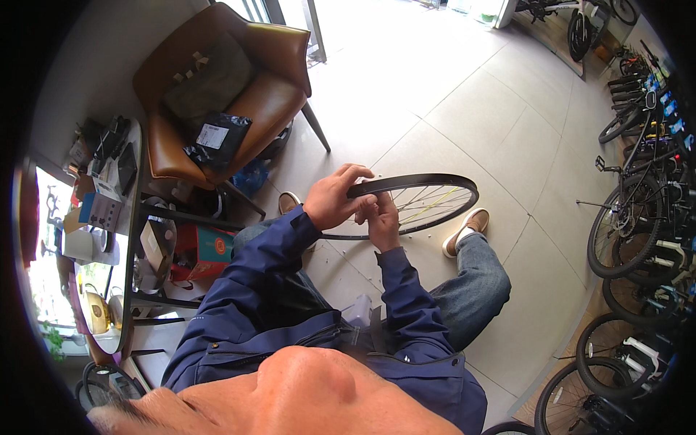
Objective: The person holds a bicycle wheel and repeatedly inserts and removes a small metal part near the hub. They rotate the wheel to access different sections and continue the same insertion and removal motions.
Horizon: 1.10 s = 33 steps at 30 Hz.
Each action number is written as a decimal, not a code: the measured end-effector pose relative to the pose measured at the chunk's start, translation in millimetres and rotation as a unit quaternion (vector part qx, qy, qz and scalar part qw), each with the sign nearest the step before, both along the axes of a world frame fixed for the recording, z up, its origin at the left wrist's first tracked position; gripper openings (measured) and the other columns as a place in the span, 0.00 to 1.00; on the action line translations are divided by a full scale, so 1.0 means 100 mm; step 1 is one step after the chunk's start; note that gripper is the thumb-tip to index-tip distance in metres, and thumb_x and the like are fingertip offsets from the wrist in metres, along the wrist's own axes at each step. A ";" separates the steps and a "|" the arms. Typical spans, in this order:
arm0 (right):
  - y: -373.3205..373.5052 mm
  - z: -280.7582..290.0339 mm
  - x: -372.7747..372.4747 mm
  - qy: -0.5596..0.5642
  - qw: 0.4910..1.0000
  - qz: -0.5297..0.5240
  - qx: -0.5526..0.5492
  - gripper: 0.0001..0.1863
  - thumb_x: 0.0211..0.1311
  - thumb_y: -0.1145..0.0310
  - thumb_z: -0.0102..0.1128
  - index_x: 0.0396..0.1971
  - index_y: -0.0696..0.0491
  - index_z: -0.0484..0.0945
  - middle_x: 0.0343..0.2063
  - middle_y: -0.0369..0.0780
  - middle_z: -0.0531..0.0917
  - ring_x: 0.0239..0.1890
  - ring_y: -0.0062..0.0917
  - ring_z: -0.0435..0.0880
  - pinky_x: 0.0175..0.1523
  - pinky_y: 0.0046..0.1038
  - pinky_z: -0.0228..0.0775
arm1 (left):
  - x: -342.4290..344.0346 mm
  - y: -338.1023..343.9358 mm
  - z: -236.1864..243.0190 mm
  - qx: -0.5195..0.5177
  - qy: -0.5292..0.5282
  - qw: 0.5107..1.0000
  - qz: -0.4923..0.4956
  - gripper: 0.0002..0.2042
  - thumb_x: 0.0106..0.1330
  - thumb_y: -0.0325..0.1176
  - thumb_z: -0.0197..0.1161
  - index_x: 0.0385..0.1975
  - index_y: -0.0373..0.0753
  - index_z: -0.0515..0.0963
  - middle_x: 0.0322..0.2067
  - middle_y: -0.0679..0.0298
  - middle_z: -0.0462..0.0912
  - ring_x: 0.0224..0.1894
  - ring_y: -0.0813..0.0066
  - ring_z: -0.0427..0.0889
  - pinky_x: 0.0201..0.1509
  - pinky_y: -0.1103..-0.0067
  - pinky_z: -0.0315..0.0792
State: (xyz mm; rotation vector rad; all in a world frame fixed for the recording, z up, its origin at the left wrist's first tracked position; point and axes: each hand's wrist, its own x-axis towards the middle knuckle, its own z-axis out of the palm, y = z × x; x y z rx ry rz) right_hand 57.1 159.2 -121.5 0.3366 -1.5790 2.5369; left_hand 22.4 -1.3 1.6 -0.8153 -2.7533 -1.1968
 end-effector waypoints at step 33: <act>0.00 -0.02 -0.03 -0.040 0.998 -0.007 -0.049 0.27 0.87 0.45 0.54 0.53 0.60 0.79 0.28 0.34 0.81 0.26 0.17 0.78 0.34 0.24 0.75 | 0.01 0.00 0.00 -0.003 0.003 0.999 -0.037 0.21 0.73 0.51 0.76 0.59 0.48 0.85 0.60 0.61 0.87 0.49 0.52 0.92 0.53 0.66 0.86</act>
